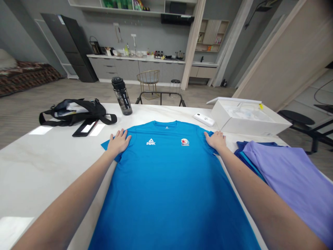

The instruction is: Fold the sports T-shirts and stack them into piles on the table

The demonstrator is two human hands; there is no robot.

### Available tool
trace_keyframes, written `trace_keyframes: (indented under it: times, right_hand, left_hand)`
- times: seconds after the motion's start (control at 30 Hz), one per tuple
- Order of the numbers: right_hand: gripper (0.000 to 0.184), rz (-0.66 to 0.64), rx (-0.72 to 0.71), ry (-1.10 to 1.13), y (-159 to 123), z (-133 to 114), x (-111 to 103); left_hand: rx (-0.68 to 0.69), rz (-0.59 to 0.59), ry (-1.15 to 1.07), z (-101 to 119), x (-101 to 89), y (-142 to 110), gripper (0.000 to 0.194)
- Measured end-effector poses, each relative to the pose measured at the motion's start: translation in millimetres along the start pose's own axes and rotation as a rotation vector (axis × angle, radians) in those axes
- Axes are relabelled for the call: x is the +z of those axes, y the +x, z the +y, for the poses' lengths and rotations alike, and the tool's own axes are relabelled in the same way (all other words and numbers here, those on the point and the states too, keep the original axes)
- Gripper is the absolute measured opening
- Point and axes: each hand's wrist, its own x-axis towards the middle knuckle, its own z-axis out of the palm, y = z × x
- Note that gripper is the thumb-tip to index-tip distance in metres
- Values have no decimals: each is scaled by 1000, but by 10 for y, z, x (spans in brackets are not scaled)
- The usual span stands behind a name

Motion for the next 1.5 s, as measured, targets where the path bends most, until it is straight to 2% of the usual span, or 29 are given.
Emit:
trace_keyframes:
  times: [0.1,0.17,0.2,0.27,0.33,0.4,0.53,0.7,0.77,0.9,0.97,1.07,1.13,1.23,1.5]
  right_hand:
    - [82,138,-299,41,-103,-422,-13]
    - [79,70,-501,91,-186,-808,32]
    - [78,1,-524,111,-218,-1000,69]
    - [80,-138,-481,122,-249,-1326,160]
    - [83,-202,-420,90,-226,-1529,247]
    - [86,-210,-394,58,-162,-1611,312]
    - [92,-197,-435,51,8,-1601,372]
    - [92,-194,-456,54,158,-1627,378]
    - [88,-148,-469,72,142,-1651,352]
    - [80,9,-538,105,-124,-1645,271]
    - [80,-17,-556,112,-361,-1591,237]
    - [83,-108,-536,119,-748,-1417,198]
    - [83,-145,-514,113,-973,-1241,169]
    - [81,-155,-477,93,-1233,-914,109]
    - [79,-119,-429,25,-1888,-7,-74]
  left_hand:
    - [162,58,6,364,-56,66,70]
    - [259,51,-15,690,-74,157,69]
    - [269,38,-29,849,-72,215,70]
    - [232,-15,-64,1111,-43,341,73]
    - [169,-57,-101,1266,13,463,76]
    - [127,-64,-132,1319,80,569,78]
    - [121,-35,-161,1287,175,739,81]
    - [102,-44,-172,1305,159,904,80]
    - [97,-57,-171,1340,126,890,79]
    - [168,43,-141,1453,77,592,72]
    - [245,79,-119,1523,82,332,70]
    - [295,12,-115,1612,111,-102,73]
    - [292,-19,-120,1640,123,-380,75]
    - [293,-6,-117,1620,105,-761,73]
    - [263,6,-79,1400,34,-1724,70]
